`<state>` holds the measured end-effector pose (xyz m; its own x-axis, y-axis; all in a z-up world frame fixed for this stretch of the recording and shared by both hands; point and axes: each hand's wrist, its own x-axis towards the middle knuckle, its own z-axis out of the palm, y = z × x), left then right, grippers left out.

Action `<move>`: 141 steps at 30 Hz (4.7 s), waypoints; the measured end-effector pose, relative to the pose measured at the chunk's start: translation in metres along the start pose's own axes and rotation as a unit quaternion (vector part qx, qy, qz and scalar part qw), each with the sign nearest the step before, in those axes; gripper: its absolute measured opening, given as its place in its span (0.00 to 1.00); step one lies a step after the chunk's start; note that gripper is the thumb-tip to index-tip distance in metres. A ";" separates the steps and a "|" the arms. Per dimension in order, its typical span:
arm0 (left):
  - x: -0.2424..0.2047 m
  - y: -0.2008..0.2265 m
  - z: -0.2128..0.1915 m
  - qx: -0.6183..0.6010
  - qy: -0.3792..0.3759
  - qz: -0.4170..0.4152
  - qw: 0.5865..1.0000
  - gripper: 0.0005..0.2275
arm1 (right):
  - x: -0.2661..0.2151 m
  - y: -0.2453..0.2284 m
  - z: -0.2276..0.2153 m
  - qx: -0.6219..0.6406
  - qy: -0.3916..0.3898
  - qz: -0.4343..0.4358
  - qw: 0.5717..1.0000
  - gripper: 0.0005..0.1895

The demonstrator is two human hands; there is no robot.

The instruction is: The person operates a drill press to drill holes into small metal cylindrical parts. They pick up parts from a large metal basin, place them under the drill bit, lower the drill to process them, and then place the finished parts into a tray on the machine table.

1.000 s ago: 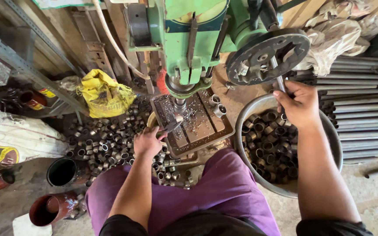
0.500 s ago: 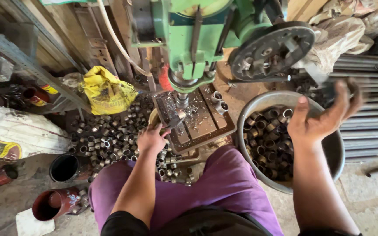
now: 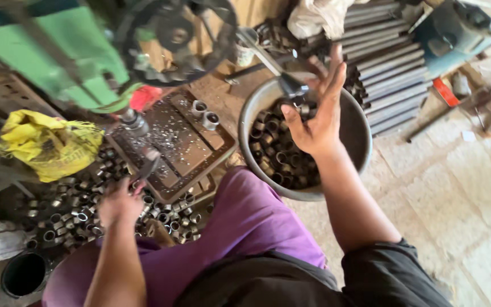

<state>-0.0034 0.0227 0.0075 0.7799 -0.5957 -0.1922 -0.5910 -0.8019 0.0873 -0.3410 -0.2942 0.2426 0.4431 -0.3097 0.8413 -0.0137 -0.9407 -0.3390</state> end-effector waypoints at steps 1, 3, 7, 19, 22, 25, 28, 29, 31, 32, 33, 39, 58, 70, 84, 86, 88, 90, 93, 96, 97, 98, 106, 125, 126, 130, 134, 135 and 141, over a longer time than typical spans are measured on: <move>-0.004 -0.008 0.000 -0.027 0.004 0.000 1.000 0.20 | -0.020 0.008 -0.002 0.035 0.005 0.056 0.998 0.52; -0.009 -0.022 -0.003 -0.082 0.013 -0.002 0.997 0.24 | -0.064 0.041 -0.004 0.060 0.016 0.171 0.983 0.44; -0.017 -0.058 -0.010 0.005 -0.041 -0.048 0.998 0.18 | -0.153 0.127 0.004 0.005 -0.048 0.408 0.912 0.20; -0.047 -0.093 -0.030 0.168 -0.079 -0.274 0.944 0.21 | -0.267 0.190 0.063 -0.229 -0.458 0.432 0.742 0.17; -0.052 -0.086 -0.033 0.017 -0.048 -0.208 0.977 0.22 | -0.275 0.199 0.068 -0.257 -0.435 0.419 0.754 0.17; -0.058 -0.076 -0.034 0.013 -0.024 -0.081 0.996 0.17 | -0.276 0.201 0.072 -0.308 -0.404 0.348 0.788 0.12; -0.061 -0.048 -0.022 0.078 0.000 0.030 0.996 0.11 | -0.270 0.193 0.074 -0.306 -0.231 0.286 0.878 0.18; -0.061 -0.040 -0.017 0.094 0.009 0.059 0.994 0.09 | -0.264 0.190 0.074 -0.177 -0.180 0.399 0.882 0.18; -0.064 -0.021 -0.007 0.064 0.079 0.129 0.986 0.07 | -0.255 0.177 0.075 0.097 -0.069 0.585 0.802 0.19; -0.066 -0.010 -0.003 0.050 0.114 0.162 0.979 0.06 | -0.251 0.168 0.072 0.198 -0.024 0.621 0.758 0.19; -0.067 0.001 0.001 0.020 0.129 0.194 0.972 0.05 | -0.246 0.158 0.071 0.297 0.019 0.647 0.701 0.19; -0.081 0.063 -0.011 -0.075 0.095 0.258 0.958 0.05 | -0.178 0.060 0.080 0.458 0.002 0.638 0.618 0.23; -0.090 0.040 -0.038 -0.147 0.201 0.259 0.933 0.08 | -0.116 -0.046 0.163 0.251 -0.195 0.472 0.822 0.24; -0.011 0.017 -0.037 -0.054 0.105 0.084 0.989 0.15 | 0.068 -0.064 -0.008 -0.065 0.012 -0.103 0.993 0.10; 0.013 0.014 -0.019 -0.073 0.134 0.086 0.985 0.21 | 0.081 -0.028 0.030 -0.099 -0.227 0.216 0.945 0.22; 0.011 0.016 -0.016 -0.078 0.128 0.085 0.985 0.21 | 0.060 -0.011 0.051 -0.005 -0.192 0.279 0.941 0.20; 0.013 0.017 -0.016 -0.085 0.103 0.077 0.988 0.20 | 0.052 0.000 0.062 0.053 -0.167 0.345 0.922 0.11; 0.012 0.016 -0.017 -0.088 0.123 0.075 0.986 0.18 | 0.056 0.010 0.054 0.085 -0.188 0.362 0.909 0.09; 0.011 0.016 -0.014 -0.089 0.135 0.075 0.984 0.18 | 0.058 0.021 0.044 0.171 -0.200 0.398 0.879 0.08; 0.013 0.016 -0.009 -0.087 0.159 0.080 0.980 0.18 | 0.055 0.032 0.050 0.240 -0.195 0.433 0.847 0.07; 0.013 0.015 -0.008 -0.084 0.170 0.084 0.978 0.18 | 0.052 0.034 0.053 0.258 -0.190 0.444 0.837 0.07; 0.011 0.016 -0.007 -0.092 0.161 0.078 0.980 0.18 | 0.049 0.035 0.057 0.230 -0.172 0.440 0.851 0.10; 0.011 0.015 -0.006 -0.055 0.120 0.050 0.990 0.20 | 0.044 0.020 0.070 0.071 -0.138 0.397 0.904 0.22; 0.009 0.016 -0.013 -0.040 0.081 0.043 0.995 0.23 | 0.021 0.048 0.090 0.191 -0.110 0.341 0.914 0.15; 0.008 0.016 -0.014 -0.040 0.076 0.040 0.996 0.23 | 0.021 0.048 0.090 0.197 -0.110 0.340 0.913 0.15; 0.009 0.017 -0.015 -0.036 0.066 0.040 0.996 0.23 | 0.020 0.049 0.091 0.210 -0.105 0.334 0.913 0.16; 0.012 0.016 -0.015 -0.032 0.032 0.032 0.998 0.24 | 0.020 0.047 0.090 0.198 -0.105 0.338 0.914 0.13; 0.011 0.016 -0.016 -0.035 0.030 0.030 0.998 0.24 | 0.020 0.048 0.090 0.198 -0.102 0.336 0.915 0.13; 0.009 0.016 -0.013 -0.044 0.060 0.032 0.997 0.23 | 0.016 0.054 0.093 0.215 -0.092 0.325 0.916 0.14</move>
<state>-0.0029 0.0036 0.0198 0.7629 -0.6430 -0.0665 -0.6244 -0.7596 0.1820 -0.2514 -0.3369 0.1984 0.6106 -0.7196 0.3307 0.0082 -0.4119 -0.9112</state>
